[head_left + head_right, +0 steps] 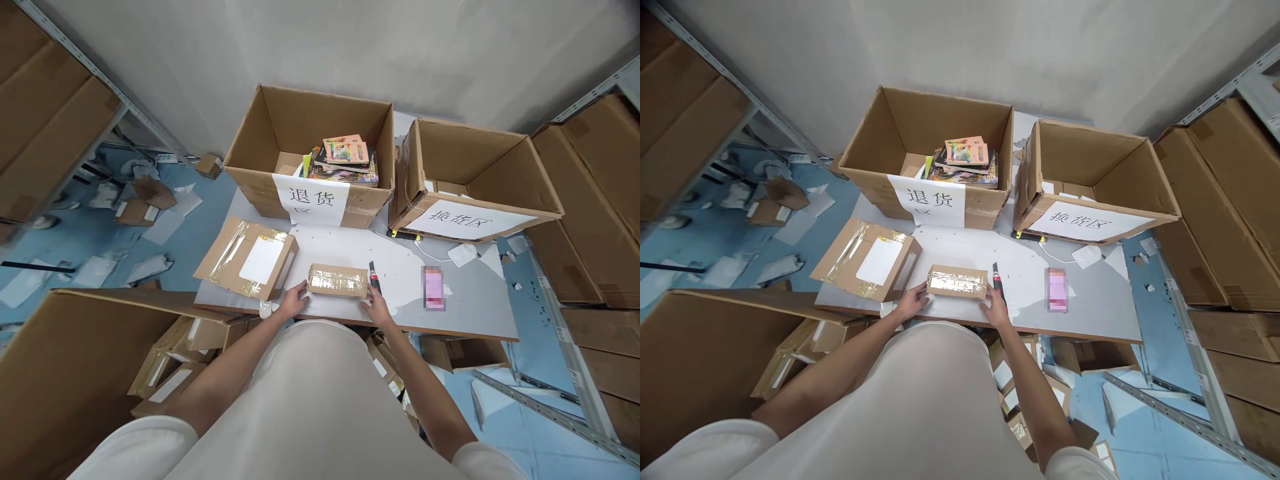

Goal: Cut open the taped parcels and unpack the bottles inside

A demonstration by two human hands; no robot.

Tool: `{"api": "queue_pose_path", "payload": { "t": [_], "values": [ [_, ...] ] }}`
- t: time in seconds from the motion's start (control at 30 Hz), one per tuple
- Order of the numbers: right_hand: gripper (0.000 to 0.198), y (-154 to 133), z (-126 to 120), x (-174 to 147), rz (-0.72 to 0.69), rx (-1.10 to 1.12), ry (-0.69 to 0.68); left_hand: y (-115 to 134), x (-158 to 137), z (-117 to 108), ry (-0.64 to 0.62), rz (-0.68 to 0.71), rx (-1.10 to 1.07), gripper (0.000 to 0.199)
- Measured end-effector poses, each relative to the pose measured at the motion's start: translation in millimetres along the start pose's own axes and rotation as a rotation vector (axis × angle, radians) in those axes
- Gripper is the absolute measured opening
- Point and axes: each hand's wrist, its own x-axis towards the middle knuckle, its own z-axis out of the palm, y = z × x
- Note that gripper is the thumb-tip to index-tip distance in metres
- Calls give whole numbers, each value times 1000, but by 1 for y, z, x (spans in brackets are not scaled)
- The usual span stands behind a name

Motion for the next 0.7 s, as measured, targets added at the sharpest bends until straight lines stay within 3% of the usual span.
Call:
{"api": "queue_pose_path", "payload": {
  "t": [0.07, 0.2, 0.33, 0.43, 0.7],
  "values": [
    [70, -1, 5, 1, 15, 41, -43, -1, 0, 4, -55, 35, -38, 71],
    [66, -7, 8, 4, 75, 119, -15, 6, -2, 6, -101, 78, 32, 56],
    [50, -15, 0, 6, 31, 17, -3, 24, -5, -1, 3, 87, 269, 41],
    [48, -21, -4, 13, 39, -103, 31, 37, 1, -4, 83, 81, 397, 43],
    [50, -18, 4, 33, 103, -130, -12, 33, 29, 1, 78, 36, 400, 36]
  ]
}}
